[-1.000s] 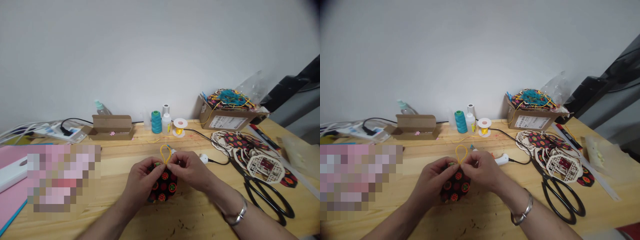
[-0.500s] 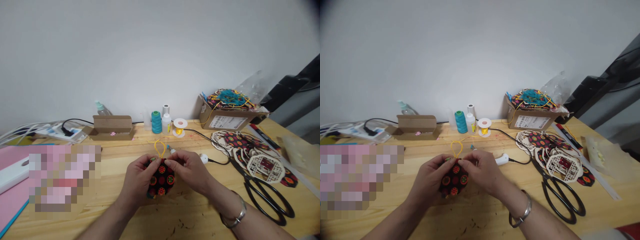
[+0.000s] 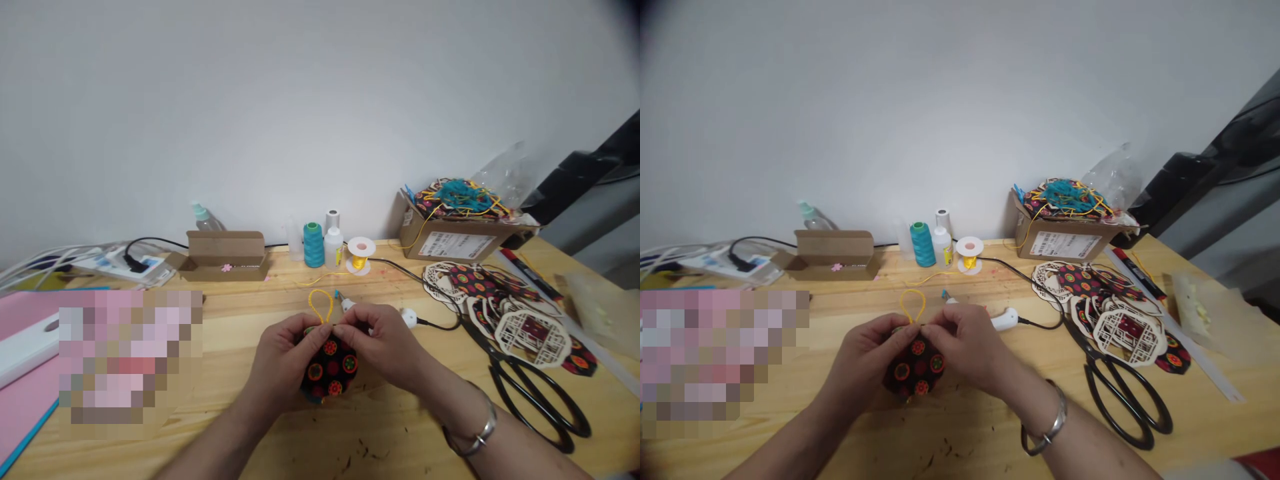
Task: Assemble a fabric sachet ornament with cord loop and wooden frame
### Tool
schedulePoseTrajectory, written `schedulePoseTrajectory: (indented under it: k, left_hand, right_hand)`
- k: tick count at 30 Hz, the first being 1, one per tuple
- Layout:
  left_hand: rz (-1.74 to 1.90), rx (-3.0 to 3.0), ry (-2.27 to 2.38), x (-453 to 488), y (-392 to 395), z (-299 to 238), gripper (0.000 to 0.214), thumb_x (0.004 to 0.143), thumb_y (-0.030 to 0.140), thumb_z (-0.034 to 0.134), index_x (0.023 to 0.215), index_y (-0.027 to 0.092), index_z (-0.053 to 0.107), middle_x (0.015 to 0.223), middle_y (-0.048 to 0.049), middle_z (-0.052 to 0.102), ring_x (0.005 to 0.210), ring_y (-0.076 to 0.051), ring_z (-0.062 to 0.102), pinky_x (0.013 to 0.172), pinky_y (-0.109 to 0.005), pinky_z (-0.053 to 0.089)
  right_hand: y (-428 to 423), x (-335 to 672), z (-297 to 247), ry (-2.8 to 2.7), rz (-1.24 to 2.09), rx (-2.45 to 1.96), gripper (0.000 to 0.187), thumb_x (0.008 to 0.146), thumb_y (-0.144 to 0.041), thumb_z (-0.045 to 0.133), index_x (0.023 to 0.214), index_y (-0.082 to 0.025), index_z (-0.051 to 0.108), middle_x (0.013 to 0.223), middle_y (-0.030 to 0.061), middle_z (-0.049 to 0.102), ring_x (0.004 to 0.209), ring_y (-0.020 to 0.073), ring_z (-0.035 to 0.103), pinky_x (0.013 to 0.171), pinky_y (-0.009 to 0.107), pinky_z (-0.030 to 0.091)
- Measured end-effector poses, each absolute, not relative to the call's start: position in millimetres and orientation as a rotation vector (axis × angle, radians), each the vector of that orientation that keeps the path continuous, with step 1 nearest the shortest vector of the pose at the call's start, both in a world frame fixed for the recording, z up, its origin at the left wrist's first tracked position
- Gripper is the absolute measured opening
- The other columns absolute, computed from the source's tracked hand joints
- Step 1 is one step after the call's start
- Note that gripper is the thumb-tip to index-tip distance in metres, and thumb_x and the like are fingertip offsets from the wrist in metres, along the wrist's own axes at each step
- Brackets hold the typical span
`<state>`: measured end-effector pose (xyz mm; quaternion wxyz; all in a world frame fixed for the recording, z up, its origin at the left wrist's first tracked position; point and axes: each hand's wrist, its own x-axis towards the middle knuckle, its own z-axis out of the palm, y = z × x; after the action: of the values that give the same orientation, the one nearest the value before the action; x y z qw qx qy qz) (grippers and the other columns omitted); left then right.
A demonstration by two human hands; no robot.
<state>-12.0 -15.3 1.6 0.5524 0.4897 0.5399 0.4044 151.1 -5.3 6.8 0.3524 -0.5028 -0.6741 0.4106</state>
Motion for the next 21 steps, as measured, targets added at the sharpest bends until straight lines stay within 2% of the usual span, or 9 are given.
schedulePoseTrajectory:
  k: [7, 13, 16, 21]
  left_hand:
    - [0.956, 1.174, 1.284, -11.2, -16.6, 4.0, 0.021, 0.069, 0.039, 0.069, 0.068, 0.017, 0.07, 0.059, 0.0009, 0.065, 0.056, -0.013, 0.054, 0.052, -0.02, 0.042]
    - [1.042, 1.074, 1.173, -16.1, -10.5, 1.4, 0.037, 0.081, 0.046, 0.054, 0.095, 0.017, 0.072, 0.084, -0.0049, 0.073, 0.084, -0.021, 0.062, 0.076, -0.028, 0.047]
    - [1.031, 1.099, 1.157, -17.3, -9.9, 1.4, 0.032, 0.08, 0.042, 0.058, 0.096, 0.018, 0.072, 0.085, -0.0048, 0.073, 0.081, -0.02, 0.063, 0.073, -0.027, 0.048]
    - [1.027, 1.083, 1.217, -12.9, -11.9, 7.2, 0.022, 0.07, 0.035, 0.069, 0.083, 0.017, 0.074, 0.076, -0.0039, 0.074, 0.071, -0.018, 0.063, 0.063, -0.025, 0.05]
  right_hand:
    - [-3.7, 152.3, 6.8, -1.761, 1.042, -1.312, 0.016, 0.076, -0.025, 0.057, 0.064, -0.016, 0.062, 0.059, -0.0018, 0.059, 0.057, 0.0102, 0.05, 0.052, 0.021, 0.037]
    - [2.7, 161.3, 8.5, -1.7, 1.086, -1.324, 0.021, 0.077, -0.031, 0.057, 0.065, -0.016, 0.063, 0.057, -0.002, 0.057, 0.051, 0.0089, 0.046, 0.049, 0.021, 0.036]
    - [4.0, 163.9, 7.5, -1.679, 1.093, -1.322, 0.021, 0.078, -0.032, 0.056, 0.066, -0.016, 0.062, 0.056, -0.0022, 0.056, 0.05, 0.0088, 0.046, 0.048, 0.021, 0.036]
    - [4.4, 164.7, 7.4, -1.684, 1.071, -1.316, 0.02, 0.078, -0.032, 0.057, 0.067, -0.016, 0.063, 0.059, -0.0015, 0.058, 0.052, 0.0092, 0.048, 0.048, 0.021, 0.037]
